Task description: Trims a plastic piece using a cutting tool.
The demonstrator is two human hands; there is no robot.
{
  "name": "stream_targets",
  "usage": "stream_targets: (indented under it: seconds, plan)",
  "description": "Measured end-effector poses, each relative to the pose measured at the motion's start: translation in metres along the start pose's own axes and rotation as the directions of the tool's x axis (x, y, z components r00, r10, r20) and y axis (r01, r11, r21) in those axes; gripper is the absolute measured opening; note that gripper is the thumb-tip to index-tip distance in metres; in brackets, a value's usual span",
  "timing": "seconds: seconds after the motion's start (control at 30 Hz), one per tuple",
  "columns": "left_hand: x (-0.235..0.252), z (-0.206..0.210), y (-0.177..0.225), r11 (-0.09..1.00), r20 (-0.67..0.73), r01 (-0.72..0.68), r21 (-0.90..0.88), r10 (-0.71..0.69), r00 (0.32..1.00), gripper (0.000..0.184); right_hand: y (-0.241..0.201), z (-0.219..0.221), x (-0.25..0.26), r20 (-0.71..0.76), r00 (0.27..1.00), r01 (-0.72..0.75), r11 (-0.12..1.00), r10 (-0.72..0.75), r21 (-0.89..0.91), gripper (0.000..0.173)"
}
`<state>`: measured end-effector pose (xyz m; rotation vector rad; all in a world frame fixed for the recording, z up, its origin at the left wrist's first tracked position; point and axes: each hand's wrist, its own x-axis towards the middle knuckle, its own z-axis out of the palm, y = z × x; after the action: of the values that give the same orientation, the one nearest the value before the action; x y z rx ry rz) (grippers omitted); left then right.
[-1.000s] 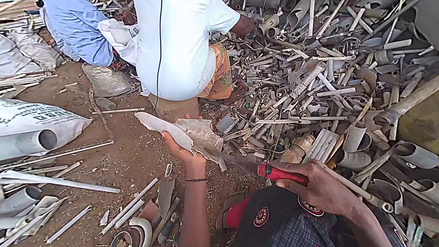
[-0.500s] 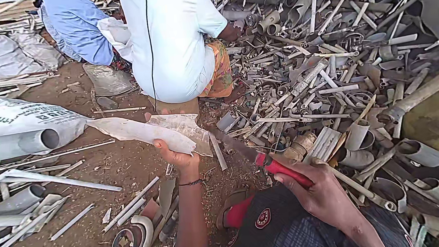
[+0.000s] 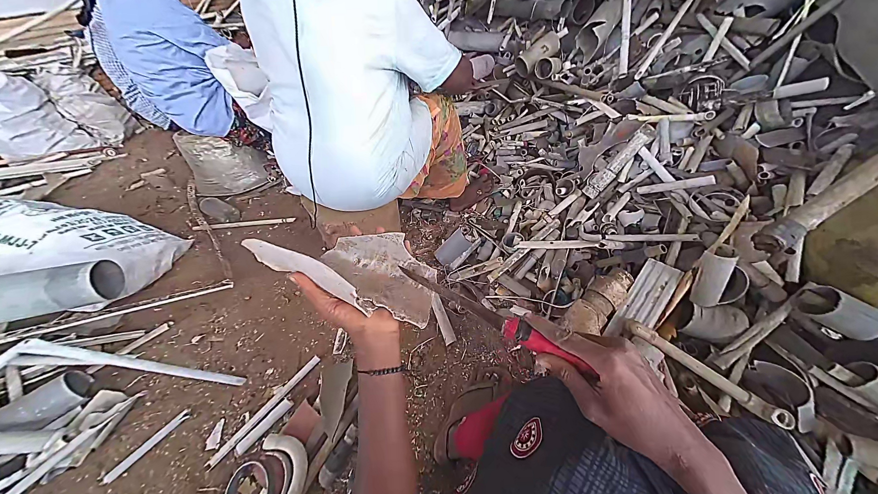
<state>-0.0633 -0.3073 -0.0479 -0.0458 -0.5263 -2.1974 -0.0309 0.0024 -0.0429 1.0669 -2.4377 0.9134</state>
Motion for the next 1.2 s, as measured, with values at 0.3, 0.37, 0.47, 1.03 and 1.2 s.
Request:
stream_targets:
  seconds: [0.3,0.37,0.47,1.03,1.2]
  plan:
    - [-0.003,0.015,-0.003,0.988,-0.192,0.087,0.125,-0.062,0.979,0.055,0.003,-0.001,0.003,-0.026,1.0,-0.014,0.994,0.011,-0.108,0.041]
    - [-0.003,0.015,-0.007,0.985,-0.199,0.095,0.144,-0.065,0.978,0.049,-0.003,0.004,0.003,0.019,0.999,0.035,0.998,-0.034,-0.055,0.04]
    - [-0.001,0.011,-0.005,0.985,-0.201,0.115,0.131,-0.087,0.976,0.051,-0.002,0.007,0.008,0.044,0.999,0.003,0.999,-0.001,-0.048,0.04]
    - [-0.003,0.011,-0.005,0.964,-0.199,0.079,0.252,-0.028,0.98,0.044,-0.015,0.005,0.006,-0.032,0.997,0.061,0.946,-0.075,-0.317,0.038]
    - [-0.001,0.009,-0.002,0.968,-0.181,0.058,0.243,-0.014,0.983,0.045,-0.02,0.011,0.006,0.003,0.998,0.059,0.973,-0.06,-0.224,0.04]
